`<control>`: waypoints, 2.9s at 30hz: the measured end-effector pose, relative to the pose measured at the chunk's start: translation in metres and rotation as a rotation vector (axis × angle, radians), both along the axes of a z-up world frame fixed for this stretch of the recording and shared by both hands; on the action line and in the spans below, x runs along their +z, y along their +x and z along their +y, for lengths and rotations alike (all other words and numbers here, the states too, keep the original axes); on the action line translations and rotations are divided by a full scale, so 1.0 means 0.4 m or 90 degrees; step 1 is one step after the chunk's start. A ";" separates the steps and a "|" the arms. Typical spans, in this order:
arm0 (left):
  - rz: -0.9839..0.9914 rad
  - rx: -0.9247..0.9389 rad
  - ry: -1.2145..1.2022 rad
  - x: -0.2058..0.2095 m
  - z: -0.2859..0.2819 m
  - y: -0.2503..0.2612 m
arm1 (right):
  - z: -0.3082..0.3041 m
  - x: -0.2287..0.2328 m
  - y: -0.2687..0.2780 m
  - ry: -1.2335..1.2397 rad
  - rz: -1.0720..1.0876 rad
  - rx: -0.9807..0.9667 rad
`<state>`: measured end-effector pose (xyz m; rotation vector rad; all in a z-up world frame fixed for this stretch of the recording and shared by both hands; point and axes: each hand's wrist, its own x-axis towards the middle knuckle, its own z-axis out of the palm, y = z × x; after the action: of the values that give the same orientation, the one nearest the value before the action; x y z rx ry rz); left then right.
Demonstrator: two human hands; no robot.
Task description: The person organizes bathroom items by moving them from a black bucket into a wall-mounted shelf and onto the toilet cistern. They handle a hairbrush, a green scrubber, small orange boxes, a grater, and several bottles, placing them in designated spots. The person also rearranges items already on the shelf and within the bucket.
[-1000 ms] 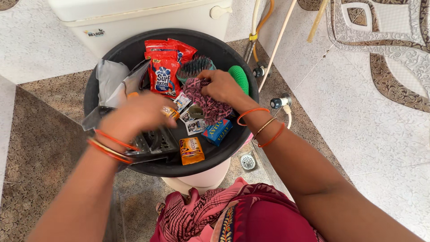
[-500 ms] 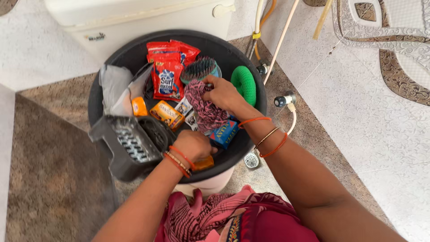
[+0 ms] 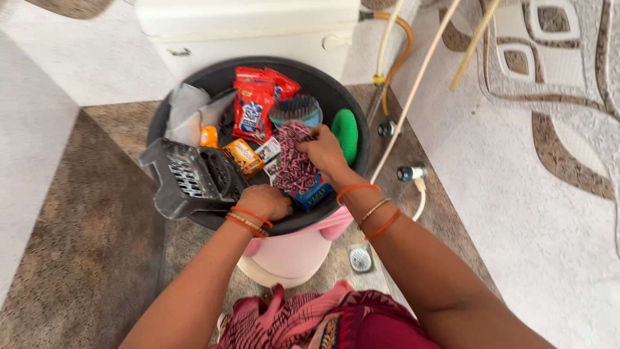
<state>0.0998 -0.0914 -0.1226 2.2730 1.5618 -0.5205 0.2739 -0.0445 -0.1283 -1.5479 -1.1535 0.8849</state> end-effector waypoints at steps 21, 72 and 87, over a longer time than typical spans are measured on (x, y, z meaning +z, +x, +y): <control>-0.270 0.065 0.389 0.197 0.084 -0.158 | -0.011 -0.085 -0.169 -0.159 -0.487 0.670; -0.479 -0.268 0.283 0.274 0.486 -0.098 | 0.157 0.323 0.008 0.005 -0.706 0.091; -0.224 -0.209 0.168 0.142 0.520 -0.098 | 0.272 0.084 -0.061 0.079 -0.567 0.202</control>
<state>0.0605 0.1166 -0.0657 2.6592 1.1481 0.0212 0.2494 0.0642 -0.0947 -1.7207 -2.0810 0.2686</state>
